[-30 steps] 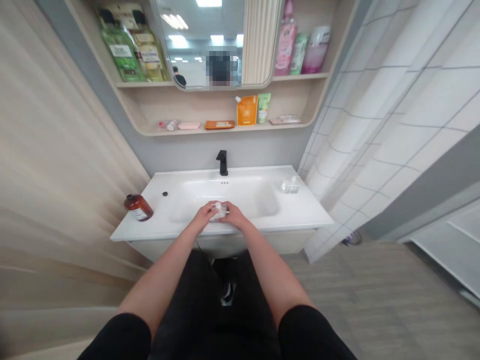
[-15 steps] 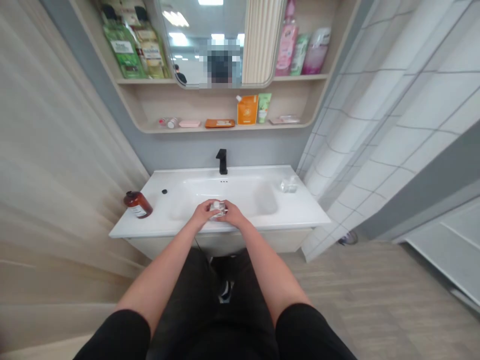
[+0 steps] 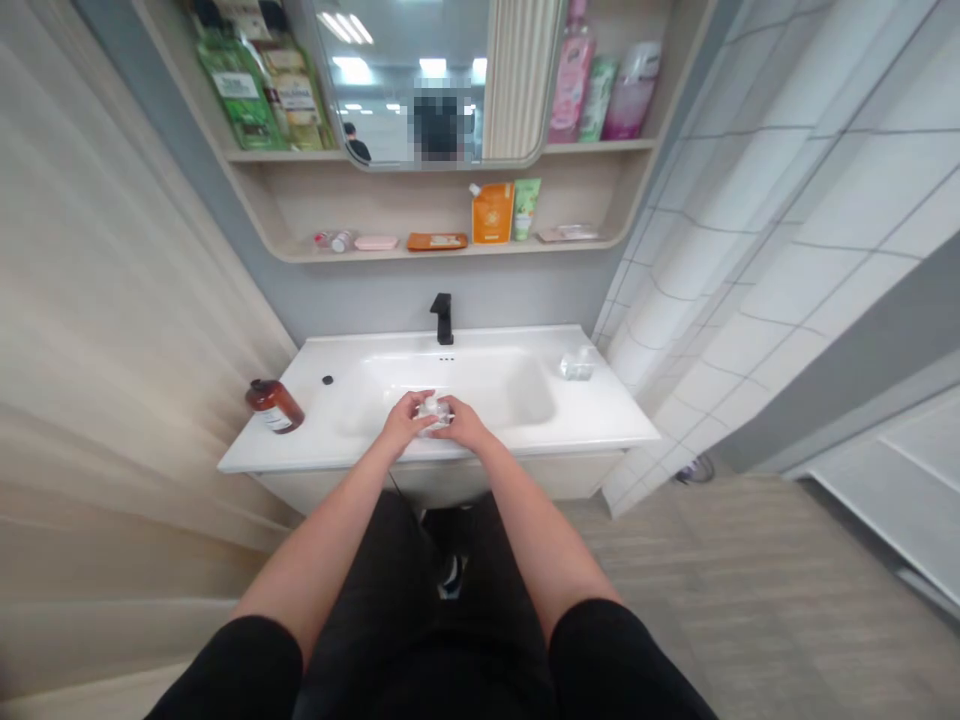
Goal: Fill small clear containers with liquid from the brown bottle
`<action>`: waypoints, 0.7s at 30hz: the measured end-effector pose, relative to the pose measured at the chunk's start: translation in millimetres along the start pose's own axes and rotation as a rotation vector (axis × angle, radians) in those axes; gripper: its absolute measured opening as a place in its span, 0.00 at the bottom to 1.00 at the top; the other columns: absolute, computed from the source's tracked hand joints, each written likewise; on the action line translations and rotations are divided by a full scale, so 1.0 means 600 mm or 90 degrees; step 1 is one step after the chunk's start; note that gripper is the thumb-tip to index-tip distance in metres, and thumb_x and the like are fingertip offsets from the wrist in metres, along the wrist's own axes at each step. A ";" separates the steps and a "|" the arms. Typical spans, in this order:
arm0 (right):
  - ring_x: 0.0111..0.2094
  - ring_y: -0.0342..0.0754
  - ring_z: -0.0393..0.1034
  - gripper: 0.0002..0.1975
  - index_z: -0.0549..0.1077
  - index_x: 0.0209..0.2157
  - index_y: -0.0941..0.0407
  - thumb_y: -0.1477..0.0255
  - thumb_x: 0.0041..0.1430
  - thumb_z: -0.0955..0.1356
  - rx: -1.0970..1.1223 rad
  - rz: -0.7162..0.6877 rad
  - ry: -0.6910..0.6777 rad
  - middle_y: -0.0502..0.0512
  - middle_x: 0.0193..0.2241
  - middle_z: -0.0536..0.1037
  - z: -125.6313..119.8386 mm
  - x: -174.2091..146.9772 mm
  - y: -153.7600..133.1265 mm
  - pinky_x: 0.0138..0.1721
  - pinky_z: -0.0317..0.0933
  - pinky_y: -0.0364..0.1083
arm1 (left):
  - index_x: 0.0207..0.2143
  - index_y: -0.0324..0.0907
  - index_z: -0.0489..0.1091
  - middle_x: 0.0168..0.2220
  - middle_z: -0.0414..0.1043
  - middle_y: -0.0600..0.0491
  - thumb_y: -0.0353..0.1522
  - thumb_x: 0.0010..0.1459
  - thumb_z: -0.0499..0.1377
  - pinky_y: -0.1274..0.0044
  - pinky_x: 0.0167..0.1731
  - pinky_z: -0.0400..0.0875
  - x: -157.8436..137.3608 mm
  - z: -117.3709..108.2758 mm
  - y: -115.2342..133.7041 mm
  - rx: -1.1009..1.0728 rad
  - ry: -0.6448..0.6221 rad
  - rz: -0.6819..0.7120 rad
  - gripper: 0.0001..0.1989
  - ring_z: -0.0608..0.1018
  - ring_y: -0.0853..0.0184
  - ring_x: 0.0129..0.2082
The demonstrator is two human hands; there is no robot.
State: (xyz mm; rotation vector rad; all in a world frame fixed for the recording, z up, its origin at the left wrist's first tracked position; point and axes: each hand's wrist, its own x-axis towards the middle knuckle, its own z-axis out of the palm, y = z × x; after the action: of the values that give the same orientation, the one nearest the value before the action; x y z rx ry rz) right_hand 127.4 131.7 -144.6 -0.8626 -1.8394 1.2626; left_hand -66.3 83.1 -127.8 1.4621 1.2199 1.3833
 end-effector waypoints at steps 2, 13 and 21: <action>0.44 0.53 0.78 0.36 0.76 0.53 0.50 0.63 0.41 0.84 -0.004 0.000 0.008 0.52 0.47 0.83 0.000 0.000 0.001 0.50 0.72 0.53 | 0.53 0.46 0.80 0.63 0.79 0.44 0.37 0.49 0.77 0.60 0.63 0.70 0.000 0.001 0.001 0.006 0.003 0.000 0.27 0.79 0.52 0.61; 0.43 0.54 0.77 0.37 0.76 0.54 0.51 0.63 0.41 0.84 -0.013 0.008 0.015 0.53 0.47 0.83 0.000 0.001 0.002 0.49 0.72 0.53 | 0.50 0.45 0.77 0.64 0.76 0.40 0.39 0.48 0.78 0.59 0.64 0.69 -0.001 0.002 -0.003 -0.017 0.022 0.026 0.27 0.78 0.51 0.63; 0.43 0.53 0.77 0.37 0.76 0.55 0.51 0.63 0.42 0.84 -0.006 0.003 0.005 0.53 0.47 0.82 0.001 -0.002 -0.003 0.49 0.72 0.52 | 0.59 0.45 0.78 0.59 0.81 0.44 0.36 0.54 0.74 0.60 0.63 0.73 0.002 -0.005 0.034 0.078 -0.020 0.060 0.30 0.82 0.52 0.57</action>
State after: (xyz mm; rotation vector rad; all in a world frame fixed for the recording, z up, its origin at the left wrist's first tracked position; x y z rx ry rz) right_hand 127.6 130.0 -143.2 -0.8766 -1.8396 1.2524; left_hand -66.4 79.2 -107.5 1.6390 1.2488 1.3625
